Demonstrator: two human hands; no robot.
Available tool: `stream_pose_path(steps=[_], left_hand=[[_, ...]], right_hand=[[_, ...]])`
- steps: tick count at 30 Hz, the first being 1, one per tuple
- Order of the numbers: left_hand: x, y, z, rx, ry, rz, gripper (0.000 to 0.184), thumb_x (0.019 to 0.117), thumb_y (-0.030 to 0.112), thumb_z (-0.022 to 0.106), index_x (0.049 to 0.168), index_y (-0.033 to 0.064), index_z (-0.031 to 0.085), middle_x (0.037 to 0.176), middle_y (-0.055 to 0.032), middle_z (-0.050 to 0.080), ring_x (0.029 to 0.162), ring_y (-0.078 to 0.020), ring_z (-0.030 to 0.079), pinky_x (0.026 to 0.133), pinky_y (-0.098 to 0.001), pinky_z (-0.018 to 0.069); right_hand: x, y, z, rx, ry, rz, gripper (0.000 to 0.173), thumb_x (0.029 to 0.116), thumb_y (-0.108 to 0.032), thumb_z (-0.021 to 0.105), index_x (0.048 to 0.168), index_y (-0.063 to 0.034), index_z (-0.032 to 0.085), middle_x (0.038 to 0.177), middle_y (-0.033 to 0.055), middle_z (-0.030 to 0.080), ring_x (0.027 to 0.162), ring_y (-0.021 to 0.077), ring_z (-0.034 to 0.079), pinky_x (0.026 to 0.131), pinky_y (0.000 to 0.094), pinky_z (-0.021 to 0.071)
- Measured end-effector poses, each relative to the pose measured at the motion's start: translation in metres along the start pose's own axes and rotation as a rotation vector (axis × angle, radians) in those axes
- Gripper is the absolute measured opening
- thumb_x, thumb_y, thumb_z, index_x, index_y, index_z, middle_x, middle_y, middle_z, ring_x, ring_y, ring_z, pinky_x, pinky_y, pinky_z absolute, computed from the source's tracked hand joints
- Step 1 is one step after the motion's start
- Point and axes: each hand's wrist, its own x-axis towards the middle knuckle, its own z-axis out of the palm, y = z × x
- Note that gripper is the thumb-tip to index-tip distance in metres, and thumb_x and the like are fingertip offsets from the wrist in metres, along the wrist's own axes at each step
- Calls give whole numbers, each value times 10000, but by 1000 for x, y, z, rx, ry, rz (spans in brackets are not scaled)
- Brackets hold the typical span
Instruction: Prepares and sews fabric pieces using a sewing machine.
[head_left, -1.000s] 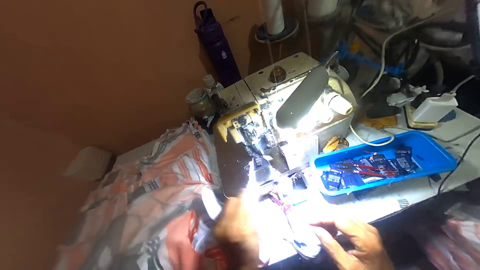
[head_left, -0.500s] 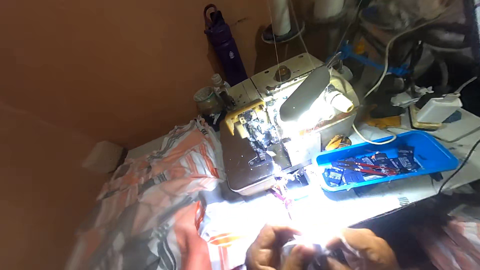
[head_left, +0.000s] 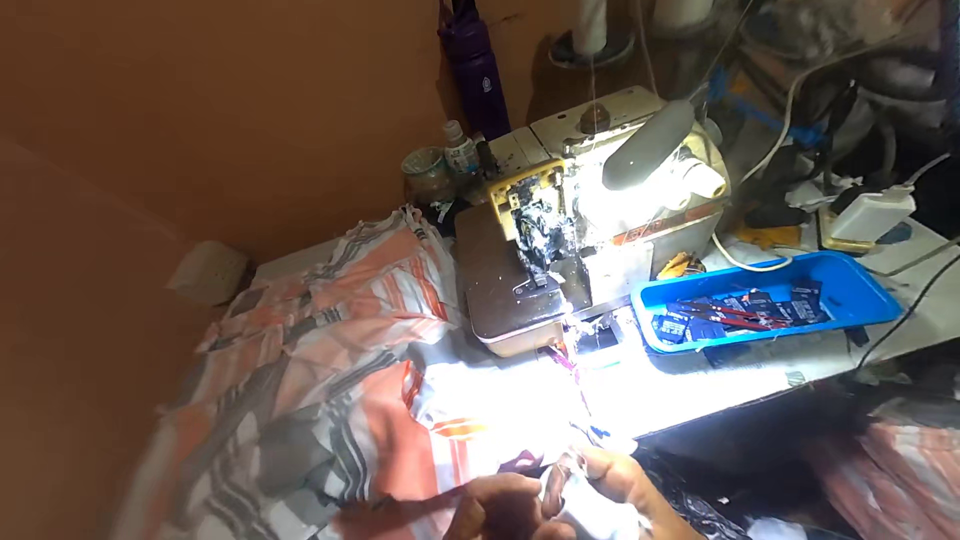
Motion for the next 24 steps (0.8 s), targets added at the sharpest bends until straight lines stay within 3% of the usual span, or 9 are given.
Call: stream_pose_path(steps=[2, 6, 10, 14, 19, 24], left_hand=[[-1, -3, -8, -145, -45, -77, 252, 866, 207, 792, 1090, 266, 693, 948, 184, 717, 840, 73, 662, 795, -129, 559], [-2, -8, -20, -270, -146, -150, 268, 863, 224, 792, 1107, 247, 684, 926, 178, 698, 813, 85, 637, 759, -115, 539], [-5, -10, -25, -173, -111, -177, 237, 866, 247, 782, 1098, 237, 734, 984, 184, 722, 846, 79, 656, 784, -122, 556], [-10, -17, -23, 39, 14, -63, 183, 887, 241, 774, 1067, 212, 786, 1023, 181, 681, 936, 73, 636, 839, -129, 555], [-12, -23, -17, 55, 74, 43, 95, 920, 236, 745, 1001, 237, 794, 999, 191, 653, 945, 99, 602, 825, -80, 512], [-15, -23, -14, -48, 75, 38, 104, 960, 223, 692, 1028, 250, 766, 1022, 207, 696, 956, 106, 630, 836, -86, 521]], right_hand=[[3, 1, -7, -206, -117, -138, 179, 1004, -77, 554, 1131, 3, 651, 1059, -37, 714, 1030, -46, 630, 934, 181, 519], [7, 6, -8, -221, -204, -200, 169, 1013, -52, 537, 1124, 40, 624, 1030, 24, 693, 1035, -29, 620, 946, 162, 489], [4, 7, -4, -422, -127, -207, 154, 987, -27, 542, 1078, 86, 596, 986, 77, 675, 995, -17, 620, 927, 157, 492], [1, 12, 8, -820, 53, -307, 156, 936, -14, 586, 993, 131, 592, 883, 205, 652, 893, 115, 641, 859, 164, 492], [2, 19, 18, -915, 154, -367, 126, 904, 10, 607, 965, 115, 575, 866, 202, 623, 874, 127, 624, 844, 141, 482], [2, 17, 15, -800, 73, -350, 144, 932, -27, 603, 979, 106, 577, 901, 185, 638, 898, 91, 630, 854, 140, 487]])
